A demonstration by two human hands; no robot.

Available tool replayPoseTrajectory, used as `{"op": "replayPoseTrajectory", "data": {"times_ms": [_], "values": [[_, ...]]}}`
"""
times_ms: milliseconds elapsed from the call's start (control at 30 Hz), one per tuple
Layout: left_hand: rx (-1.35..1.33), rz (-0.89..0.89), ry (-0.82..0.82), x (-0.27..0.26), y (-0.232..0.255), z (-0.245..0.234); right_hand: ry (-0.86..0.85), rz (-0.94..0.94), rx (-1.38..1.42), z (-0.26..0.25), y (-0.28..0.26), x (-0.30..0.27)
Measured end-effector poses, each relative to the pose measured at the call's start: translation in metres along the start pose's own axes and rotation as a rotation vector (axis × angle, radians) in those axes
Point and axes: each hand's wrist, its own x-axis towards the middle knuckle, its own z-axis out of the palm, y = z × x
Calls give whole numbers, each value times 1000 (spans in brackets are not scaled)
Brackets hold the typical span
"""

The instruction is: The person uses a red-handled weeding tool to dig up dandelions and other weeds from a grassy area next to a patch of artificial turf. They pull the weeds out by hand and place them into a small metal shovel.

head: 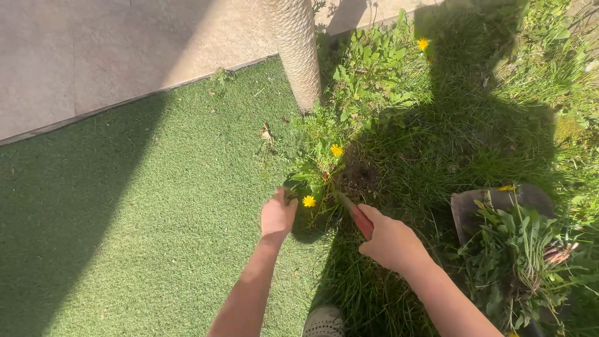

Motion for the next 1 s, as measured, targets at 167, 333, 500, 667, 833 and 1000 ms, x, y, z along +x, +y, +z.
{"op": "replayPoseTrajectory", "data": {"times_ms": [167, 333, 500, 667, 833, 1000], "values": [[-63, -10, -119, 21, 56, -11, -92, 178, -118, -6, 1, -10], [-99, -5, -161, 31, 93, -21, -45, 226, -28, -15, 6, -9], [56, 99, -400, 51, 106, -28, -64, 279, 69, -7, 6, 2], [163, 389, -254, 68, 89, -4, -68, 304, 103, -7, 4, 2], [7, 400, -200, 56, 102, -6, -60, 302, 124, -4, 9, 9], [-150, 220, -226, 52, 120, -4, -44, 303, 119, -3, 3, 7]]}}
